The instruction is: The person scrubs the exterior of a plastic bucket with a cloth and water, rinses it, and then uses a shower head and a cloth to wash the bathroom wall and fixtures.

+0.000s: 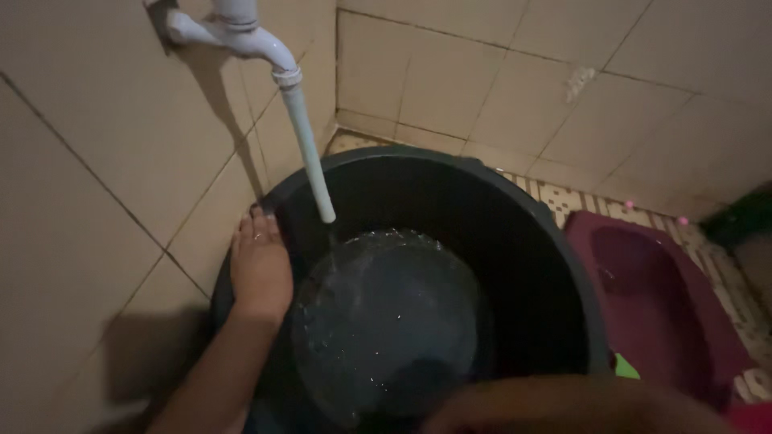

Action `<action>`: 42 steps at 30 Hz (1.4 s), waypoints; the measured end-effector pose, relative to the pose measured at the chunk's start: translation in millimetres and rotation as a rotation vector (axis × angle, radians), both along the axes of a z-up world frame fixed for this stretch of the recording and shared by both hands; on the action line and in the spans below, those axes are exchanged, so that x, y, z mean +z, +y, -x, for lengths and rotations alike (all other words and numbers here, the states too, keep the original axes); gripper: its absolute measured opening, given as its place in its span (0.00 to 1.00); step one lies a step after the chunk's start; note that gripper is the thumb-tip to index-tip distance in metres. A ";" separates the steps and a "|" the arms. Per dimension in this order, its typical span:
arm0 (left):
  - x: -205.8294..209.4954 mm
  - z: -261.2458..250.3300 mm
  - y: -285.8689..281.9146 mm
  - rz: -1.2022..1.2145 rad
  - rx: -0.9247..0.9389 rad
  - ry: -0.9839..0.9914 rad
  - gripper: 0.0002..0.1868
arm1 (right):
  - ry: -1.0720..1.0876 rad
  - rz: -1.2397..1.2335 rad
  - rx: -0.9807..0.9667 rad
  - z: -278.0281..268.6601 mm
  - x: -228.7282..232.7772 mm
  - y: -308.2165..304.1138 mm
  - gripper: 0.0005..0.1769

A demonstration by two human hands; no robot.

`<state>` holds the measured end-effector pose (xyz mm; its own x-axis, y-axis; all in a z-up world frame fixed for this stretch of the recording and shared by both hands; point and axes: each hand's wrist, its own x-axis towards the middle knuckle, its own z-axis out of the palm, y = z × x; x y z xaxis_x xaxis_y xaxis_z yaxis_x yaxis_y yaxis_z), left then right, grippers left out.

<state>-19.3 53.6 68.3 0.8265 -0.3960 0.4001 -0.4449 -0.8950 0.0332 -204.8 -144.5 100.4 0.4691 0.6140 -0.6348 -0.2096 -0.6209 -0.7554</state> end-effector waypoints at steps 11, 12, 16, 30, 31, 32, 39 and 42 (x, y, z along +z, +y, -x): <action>17.6 -3.6 -13.2 -0.182 0.030 0.114 0.33 | -0.233 1.087 -0.442 -107.7 -15.1 4.2 0.31; 21.1 -12.0 -17.3 -0.194 0.026 0.088 0.34 | -0.364 0.979 -0.270 -125.0 -15.5 29.4 0.31; 17.2 -16.3 -6.6 -0.030 -0.086 -0.018 0.31 | -0.593 0.853 -0.043 -144.0 -49.6 14.9 0.29; 22.7 -22.9 -7.3 0.143 -0.177 -0.045 0.28 | -0.780 0.713 -0.440 -216.9 -153.9 -19.0 0.19; 21.4 -20.4 -7.5 0.129 -0.163 0.002 0.28 | -0.817 0.682 -0.568 -207.9 -156.4 -5.0 0.18; 19.7 -18.3 -7.4 0.116 -0.149 0.048 0.29 | -0.852 0.648 -0.696 -200.8 -153.7 3.2 0.17; 14.1 -22.7 -4.1 0.020 -0.096 0.052 0.30 | -0.317 0.625 -1.482 -184.7 -112.5 -86.3 0.20; 11.4 -18.4 -18.8 -0.040 -0.074 0.005 0.25 | -0.348 1.059 -1.188 -194.9 -139.0 -88.1 0.24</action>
<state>-0.9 34.8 79.7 0.7965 -0.4716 0.3784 -0.5098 -0.8603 0.0008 -9.9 -232.5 -38.6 0.5366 -0.7953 -0.2823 -0.8426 -0.4867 -0.2304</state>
